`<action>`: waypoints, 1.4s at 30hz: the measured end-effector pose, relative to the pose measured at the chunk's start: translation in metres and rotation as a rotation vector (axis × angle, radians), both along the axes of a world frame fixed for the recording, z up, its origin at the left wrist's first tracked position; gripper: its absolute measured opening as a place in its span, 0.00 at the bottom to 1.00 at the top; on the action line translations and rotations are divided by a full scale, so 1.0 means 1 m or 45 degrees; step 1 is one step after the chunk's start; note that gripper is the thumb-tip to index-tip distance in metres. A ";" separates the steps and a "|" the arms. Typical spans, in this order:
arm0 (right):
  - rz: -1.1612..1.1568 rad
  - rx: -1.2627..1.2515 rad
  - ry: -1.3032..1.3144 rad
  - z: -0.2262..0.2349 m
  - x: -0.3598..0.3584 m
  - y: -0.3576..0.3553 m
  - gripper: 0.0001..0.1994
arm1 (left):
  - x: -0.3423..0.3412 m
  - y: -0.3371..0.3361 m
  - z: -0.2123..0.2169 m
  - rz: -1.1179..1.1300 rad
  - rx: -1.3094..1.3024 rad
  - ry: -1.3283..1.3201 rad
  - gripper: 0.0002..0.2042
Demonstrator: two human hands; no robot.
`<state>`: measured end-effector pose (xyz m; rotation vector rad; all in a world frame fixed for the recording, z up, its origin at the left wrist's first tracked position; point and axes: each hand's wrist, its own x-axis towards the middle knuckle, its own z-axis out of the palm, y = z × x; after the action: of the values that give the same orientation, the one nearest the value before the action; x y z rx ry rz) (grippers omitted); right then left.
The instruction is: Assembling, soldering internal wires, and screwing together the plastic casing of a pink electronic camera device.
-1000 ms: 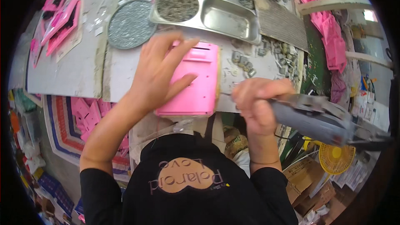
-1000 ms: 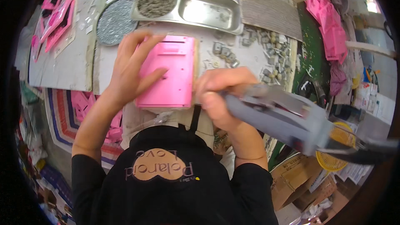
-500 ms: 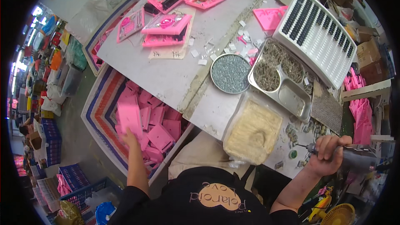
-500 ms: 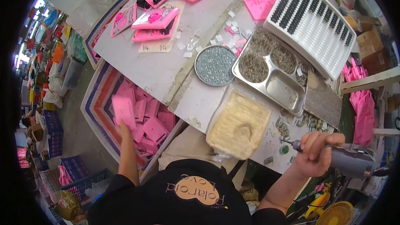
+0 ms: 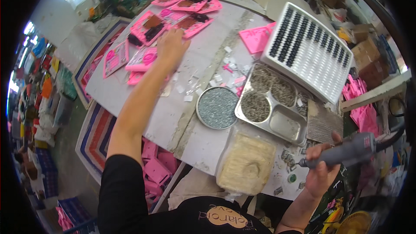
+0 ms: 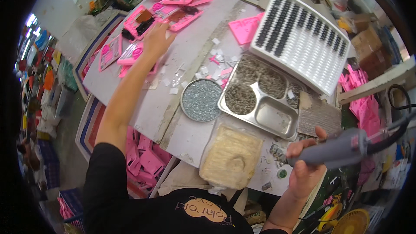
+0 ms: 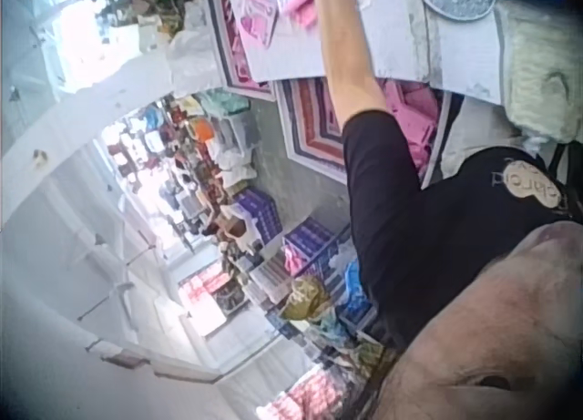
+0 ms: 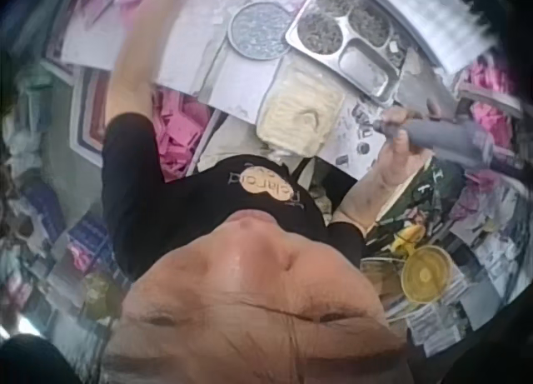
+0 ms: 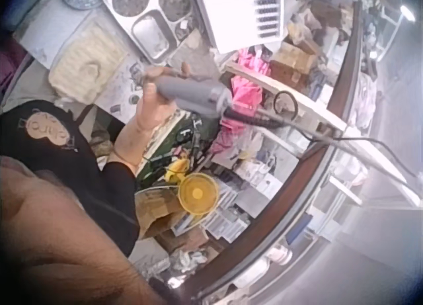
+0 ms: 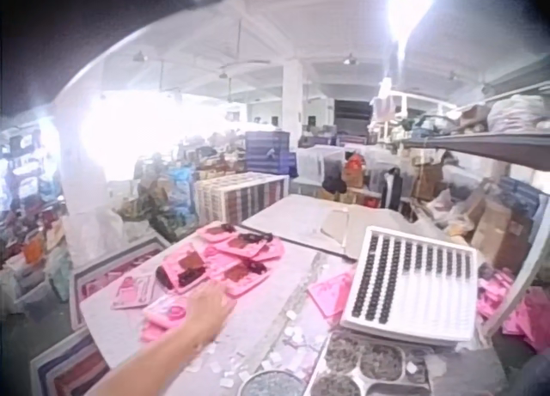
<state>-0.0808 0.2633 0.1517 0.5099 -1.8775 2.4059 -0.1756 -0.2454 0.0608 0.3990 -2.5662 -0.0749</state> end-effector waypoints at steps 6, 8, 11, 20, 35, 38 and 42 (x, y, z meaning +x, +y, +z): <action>-0.614 0.437 0.597 -0.015 0.003 0.031 0.42 | -0.092 -0.052 -0.035 -0.084 -0.441 -0.138 0.12; -0.748 0.526 0.883 -0.020 0.007 0.042 0.38 | -0.087 -0.015 -0.013 -0.239 -0.205 -0.051 0.08; 0.072 0.363 0.354 -0.039 0.008 0.021 0.19 | -0.057 0.044 0.047 -0.451 -0.123 0.024 0.10; 0.891 -1.035 -1.001 -0.106 0.011 -0.068 0.26 | 0.166 0.261 0.096 -1.492 -0.132 -0.213 0.08; -0.120 1.359 0.168 -0.118 0.052 0.019 0.18 | 0.241 0.277 -0.031 -1.346 0.431 -0.277 0.10; -0.141 1.327 0.141 -0.124 0.045 0.012 0.16 | 0.232 0.269 -0.030 -1.377 0.427 -0.399 0.09; -0.013 1.465 0.224 -0.110 0.032 0.010 0.15 | 0.223 0.266 -0.020 -1.399 0.423 -0.602 0.09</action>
<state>-0.0487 0.2732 0.0415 0.6734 -2.9445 0.9705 0.0476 0.0205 0.0409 -1.0303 -2.8992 -0.8838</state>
